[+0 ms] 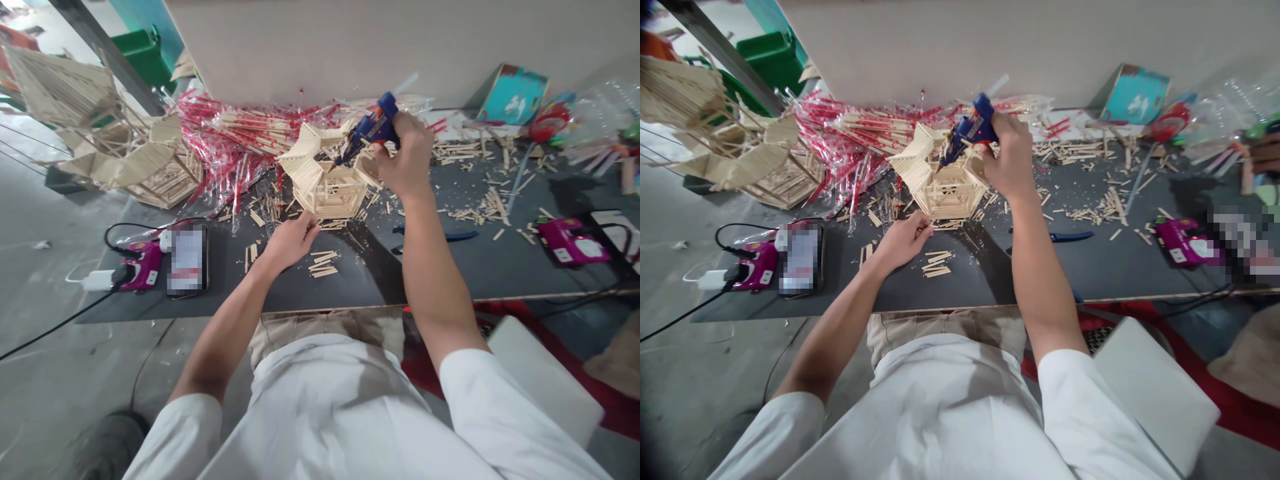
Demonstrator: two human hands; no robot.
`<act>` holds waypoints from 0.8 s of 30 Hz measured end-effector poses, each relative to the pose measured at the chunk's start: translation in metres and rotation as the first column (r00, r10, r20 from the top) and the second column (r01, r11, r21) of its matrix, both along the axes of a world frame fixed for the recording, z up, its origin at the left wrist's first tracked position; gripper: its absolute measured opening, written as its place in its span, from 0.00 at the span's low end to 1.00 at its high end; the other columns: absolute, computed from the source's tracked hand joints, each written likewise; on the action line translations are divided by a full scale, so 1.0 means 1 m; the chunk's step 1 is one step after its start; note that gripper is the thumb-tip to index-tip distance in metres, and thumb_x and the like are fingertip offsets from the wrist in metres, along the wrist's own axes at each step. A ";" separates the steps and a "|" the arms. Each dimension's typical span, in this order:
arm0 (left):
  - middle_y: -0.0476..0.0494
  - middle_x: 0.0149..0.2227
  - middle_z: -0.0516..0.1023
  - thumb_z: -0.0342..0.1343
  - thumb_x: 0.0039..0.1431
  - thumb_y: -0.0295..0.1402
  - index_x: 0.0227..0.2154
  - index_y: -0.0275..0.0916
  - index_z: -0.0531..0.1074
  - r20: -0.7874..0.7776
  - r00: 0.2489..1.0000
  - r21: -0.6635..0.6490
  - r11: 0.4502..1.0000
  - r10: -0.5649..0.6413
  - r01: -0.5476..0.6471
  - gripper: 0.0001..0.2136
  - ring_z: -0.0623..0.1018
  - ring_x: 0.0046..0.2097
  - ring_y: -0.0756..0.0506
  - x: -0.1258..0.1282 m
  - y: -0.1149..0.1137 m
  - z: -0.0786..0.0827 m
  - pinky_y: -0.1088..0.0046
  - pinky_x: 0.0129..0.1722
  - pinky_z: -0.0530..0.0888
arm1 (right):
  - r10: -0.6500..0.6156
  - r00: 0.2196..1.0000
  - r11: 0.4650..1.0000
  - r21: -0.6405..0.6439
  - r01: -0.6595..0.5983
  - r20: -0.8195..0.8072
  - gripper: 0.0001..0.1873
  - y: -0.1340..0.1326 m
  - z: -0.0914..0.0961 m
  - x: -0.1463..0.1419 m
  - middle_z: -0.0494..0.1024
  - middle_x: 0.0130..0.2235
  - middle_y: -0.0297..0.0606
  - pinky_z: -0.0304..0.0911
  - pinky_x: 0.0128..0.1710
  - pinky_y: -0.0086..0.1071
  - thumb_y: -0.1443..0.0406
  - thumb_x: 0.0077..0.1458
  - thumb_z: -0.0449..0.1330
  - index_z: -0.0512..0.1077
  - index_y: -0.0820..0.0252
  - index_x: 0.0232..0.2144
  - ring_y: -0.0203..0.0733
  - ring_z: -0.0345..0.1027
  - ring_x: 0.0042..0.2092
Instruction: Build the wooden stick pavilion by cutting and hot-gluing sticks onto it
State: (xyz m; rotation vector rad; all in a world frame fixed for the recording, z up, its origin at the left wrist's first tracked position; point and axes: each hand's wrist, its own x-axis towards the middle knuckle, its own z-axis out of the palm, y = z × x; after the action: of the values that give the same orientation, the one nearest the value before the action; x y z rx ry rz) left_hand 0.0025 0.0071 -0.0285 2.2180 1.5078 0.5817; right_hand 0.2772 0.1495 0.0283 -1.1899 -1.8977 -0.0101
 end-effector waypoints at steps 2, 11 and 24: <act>0.41 0.44 0.87 0.50 0.75 0.37 0.50 0.42 0.70 0.010 1.000 -0.008 1.000 -0.004 0.004 0.08 0.86 0.46 0.36 0.000 0.000 0.000 0.65 0.43 0.74 | 0.020 1.000 1.000 0.009 -0.020 -0.020 0.32 0.002 -0.002 0.001 0.84 0.47 0.41 0.61 0.59 0.66 0.32 0.60 0.50 0.70 0.32 0.58 0.68 0.67 0.60; 0.41 0.43 0.86 0.50 0.76 0.37 0.51 0.43 0.70 0.021 1.000 -0.013 1.000 -0.010 0.010 0.08 0.86 0.45 0.36 0.000 -0.001 0.002 0.66 0.43 0.75 | 0.019 1.000 1.000 0.019 -0.018 -0.009 0.32 0.001 0.000 0.002 0.85 0.45 0.40 0.62 0.58 0.67 0.31 0.61 0.49 0.71 0.31 0.58 0.69 0.68 0.61; 0.39 0.44 0.86 0.50 0.75 0.37 0.51 0.43 0.71 0.008 1.000 -0.023 1.000 0.007 -0.007 0.09 0.86 0.47 0.35 0.000 -0.001 0.002 0.65 0.45 0.75 | -0.002 1.000 0.998 0.066 0.000 0.030 0.25 -0.003 0.004 0.002 0.83 0.51 0.42 0.66 0.54 0.64 0.37 0.63 0.54 0.73 0.36 0.54 0.67 0.71 0.58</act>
State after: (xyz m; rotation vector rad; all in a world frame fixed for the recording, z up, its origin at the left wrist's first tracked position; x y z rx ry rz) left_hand 0.0027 0.0062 -0.0262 2.1915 1.5111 0.5717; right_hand 0.2793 0.1468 0.0322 -1.1519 -1.9081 -0.0914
